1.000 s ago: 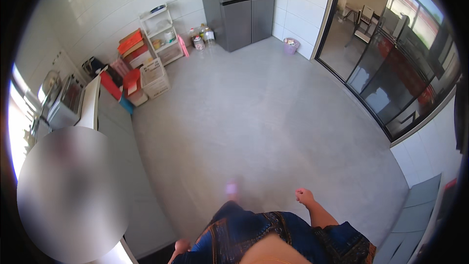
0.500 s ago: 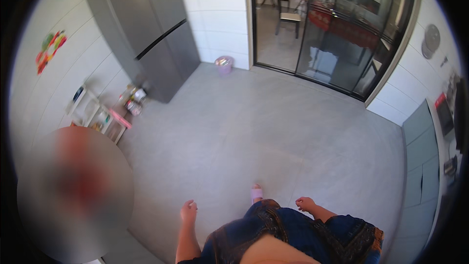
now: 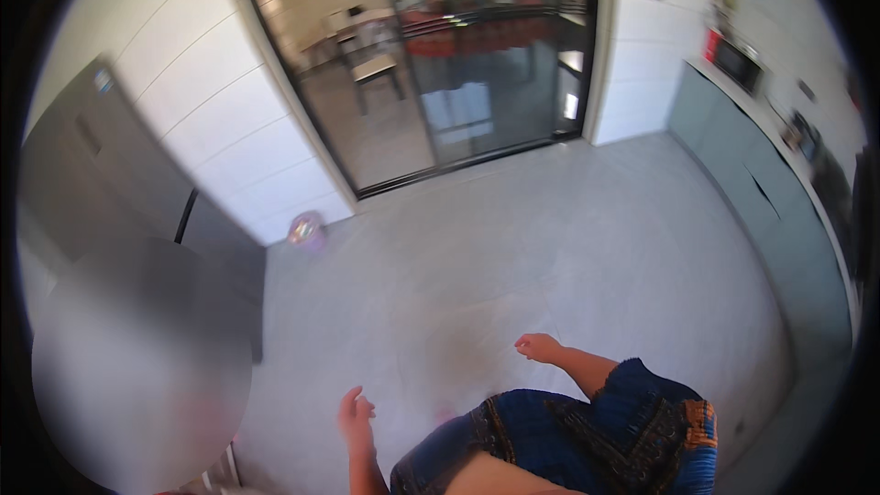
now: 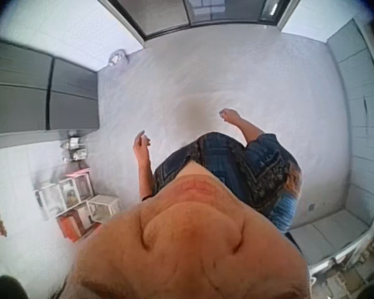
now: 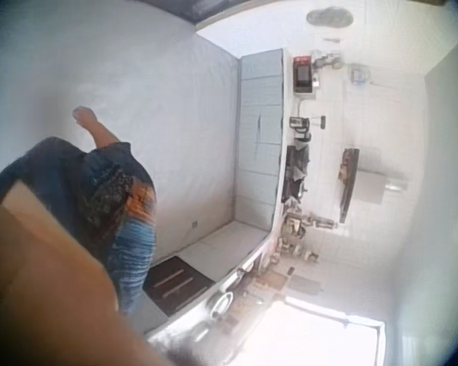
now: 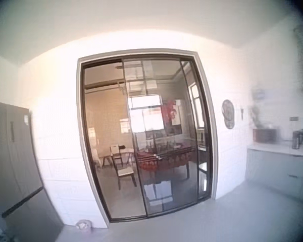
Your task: The person rinses a pot and a bowl with water in a sink, wipes the surrounding counter with a cloth, and places a kettle onto its base.
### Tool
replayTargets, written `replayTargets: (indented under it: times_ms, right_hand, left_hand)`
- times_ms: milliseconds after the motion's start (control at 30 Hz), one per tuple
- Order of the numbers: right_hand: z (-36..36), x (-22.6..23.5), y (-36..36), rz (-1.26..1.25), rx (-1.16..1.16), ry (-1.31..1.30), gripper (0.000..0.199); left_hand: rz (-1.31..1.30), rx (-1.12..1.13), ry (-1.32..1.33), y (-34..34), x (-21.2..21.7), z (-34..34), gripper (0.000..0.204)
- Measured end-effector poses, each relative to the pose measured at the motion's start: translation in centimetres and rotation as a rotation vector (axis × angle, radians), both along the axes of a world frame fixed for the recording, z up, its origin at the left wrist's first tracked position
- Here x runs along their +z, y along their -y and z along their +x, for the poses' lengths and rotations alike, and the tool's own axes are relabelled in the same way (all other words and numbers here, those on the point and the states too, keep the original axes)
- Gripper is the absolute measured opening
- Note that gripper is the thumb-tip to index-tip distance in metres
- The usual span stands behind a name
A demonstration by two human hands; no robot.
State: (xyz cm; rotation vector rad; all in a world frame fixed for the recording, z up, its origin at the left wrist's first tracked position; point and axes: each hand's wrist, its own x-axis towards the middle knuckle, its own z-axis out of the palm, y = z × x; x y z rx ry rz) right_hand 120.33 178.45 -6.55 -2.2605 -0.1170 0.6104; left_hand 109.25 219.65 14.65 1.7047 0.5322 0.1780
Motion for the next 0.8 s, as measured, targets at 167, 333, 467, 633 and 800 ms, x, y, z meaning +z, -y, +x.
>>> replayTargets:
  times_ms: [167,333,467,633,800]
  right_hand:
    - [-3.7,3.5,-2.8,-0.041,-0.268,-0.034,0.032]
    - [-13.2,4.0,-3.0,-0.188,-0.595,-0.174,0.033]
    - [-20.7,2.3,-6.2,-0.169,-0.75,-0.272,0.037]
    - [-23.5,4.4,-8.0,-0.046,-0.819,-0.344,0.037]
    - [-29.2,3.1,-6.5,-0.055,-1.099,-0.281,0.034]
  left_hand:
    - [0.03,-0.249,0.128,-4.2,4.0,11.4,0.029]
    - [0.053,-0.658,0.494,0.3,12.4,21.4,0.027]
    - [0.155,-0.875,0.887,6.4,19.0,22.1,0.026]
    - [0.332,-1.042,1.79,13.8,29.5,18.3,0.022]
    - [0.364,-0.918,2.238,18.8,36.0,13.4,0.035]
